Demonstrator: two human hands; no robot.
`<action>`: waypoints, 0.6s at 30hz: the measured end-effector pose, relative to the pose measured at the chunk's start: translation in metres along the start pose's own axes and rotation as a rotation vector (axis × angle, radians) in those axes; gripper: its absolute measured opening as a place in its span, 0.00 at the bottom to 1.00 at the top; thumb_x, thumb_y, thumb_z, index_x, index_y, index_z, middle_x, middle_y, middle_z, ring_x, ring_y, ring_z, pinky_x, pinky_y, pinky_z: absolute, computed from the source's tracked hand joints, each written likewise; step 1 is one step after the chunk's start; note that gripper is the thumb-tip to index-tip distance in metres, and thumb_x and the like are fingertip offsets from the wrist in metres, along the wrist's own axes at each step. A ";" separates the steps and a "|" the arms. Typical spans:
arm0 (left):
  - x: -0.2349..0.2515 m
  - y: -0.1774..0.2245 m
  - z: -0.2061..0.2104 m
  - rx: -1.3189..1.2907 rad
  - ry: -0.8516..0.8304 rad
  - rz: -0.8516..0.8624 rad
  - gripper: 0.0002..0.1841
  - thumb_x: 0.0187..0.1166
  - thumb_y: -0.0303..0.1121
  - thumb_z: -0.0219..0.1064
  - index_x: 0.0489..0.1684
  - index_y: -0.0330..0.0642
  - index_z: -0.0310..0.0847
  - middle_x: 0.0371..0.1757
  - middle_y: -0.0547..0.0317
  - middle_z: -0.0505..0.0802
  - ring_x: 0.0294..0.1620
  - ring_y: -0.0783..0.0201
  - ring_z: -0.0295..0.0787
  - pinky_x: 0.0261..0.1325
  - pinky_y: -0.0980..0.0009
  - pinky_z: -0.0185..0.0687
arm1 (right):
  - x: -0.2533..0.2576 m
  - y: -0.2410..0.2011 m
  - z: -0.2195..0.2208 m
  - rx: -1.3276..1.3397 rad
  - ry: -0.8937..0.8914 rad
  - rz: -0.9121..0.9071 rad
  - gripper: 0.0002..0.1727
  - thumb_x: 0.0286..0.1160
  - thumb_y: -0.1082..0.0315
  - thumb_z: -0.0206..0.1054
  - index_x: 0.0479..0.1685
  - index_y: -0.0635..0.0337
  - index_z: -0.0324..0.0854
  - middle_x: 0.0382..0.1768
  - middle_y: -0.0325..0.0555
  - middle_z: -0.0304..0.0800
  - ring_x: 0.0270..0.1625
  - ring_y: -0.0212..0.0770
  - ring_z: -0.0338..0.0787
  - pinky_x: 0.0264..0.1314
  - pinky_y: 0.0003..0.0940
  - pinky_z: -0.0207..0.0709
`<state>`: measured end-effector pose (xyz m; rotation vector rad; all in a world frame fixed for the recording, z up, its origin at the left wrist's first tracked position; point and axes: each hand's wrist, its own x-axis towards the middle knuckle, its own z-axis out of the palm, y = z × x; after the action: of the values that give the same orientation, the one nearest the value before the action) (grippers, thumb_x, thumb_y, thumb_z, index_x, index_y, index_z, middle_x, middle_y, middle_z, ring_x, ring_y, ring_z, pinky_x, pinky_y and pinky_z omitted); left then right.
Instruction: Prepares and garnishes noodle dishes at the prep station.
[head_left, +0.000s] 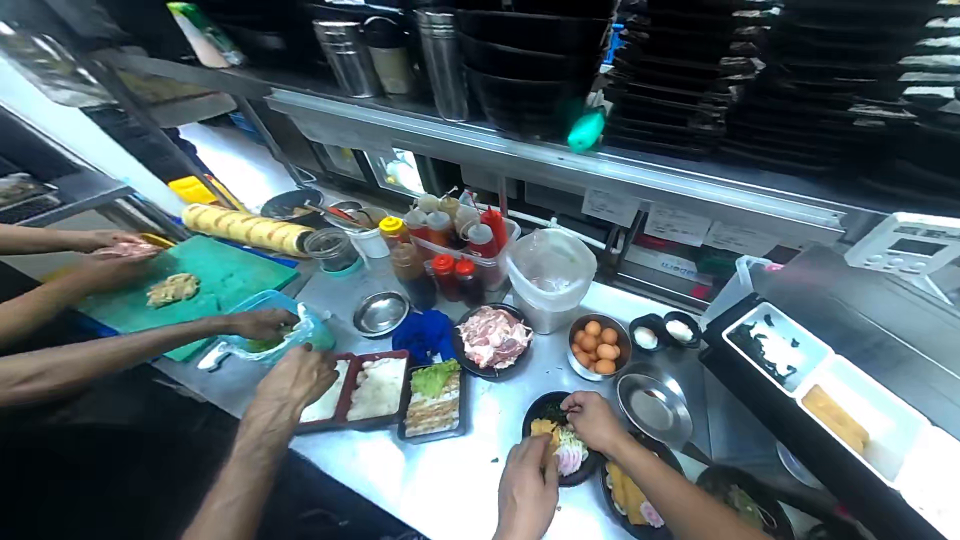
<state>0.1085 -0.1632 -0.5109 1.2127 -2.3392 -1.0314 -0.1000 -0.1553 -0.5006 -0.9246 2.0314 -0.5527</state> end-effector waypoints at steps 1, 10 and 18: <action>0.014 -0.002 -0.003 0.035 0.001 0.000 0.21 0.80 0.42 0.65 0.72 0.56 0.84 0.64 0.66 0.92 0.66 0.62 0.86 0.72 0.58 0.81 | 0.001 -0.001 0.000 -0.020 0.005 0.005 0.14 0.70 0.67 0.69 0.54 0.49 0.89 0.45 0.42 0.95 0.39 0.40 0.95 0.48 0.47 0.91; 0.087 0.005 0.009 -0.125 -0.197 -0.061 0.28 0.74 0.36 0.69 0.78 0.58 0.76 0.55 0.64 0.94 0.57 0.63 0.92 0.66 0.55 0.88 | -0.017 -0.008 -0.004 0.383 0.069 -0.017 0.10 0.69 0.67 0.74 0.48 0.56 0.87 0.35 0.45 0.95 0.32 0.42 0.95 0.33 0.41 0.91; 0.090 0.006 0.011 -0.015 -0.236 -0.074 0.19 0.74 0.35 0.67 0.65 0.54 0.84 0.53 0.64 0.95 0.56 0.64 0.92 0.64 0.55 0.88 | -0.026 0.001 -0.005 0.580 0.290 0.069 0.08 0.72 0.72 0.71 0.47 0.59 0.84 0.35 0.48 0.94 0.33 0.46 0.96 0.34 0.44 0.94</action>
<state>0.0456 -0.2281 -0.5195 1.2408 -2.4708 -1.2778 -0.0947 -0.1340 -0.4854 -0.4395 1.9670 -1.2132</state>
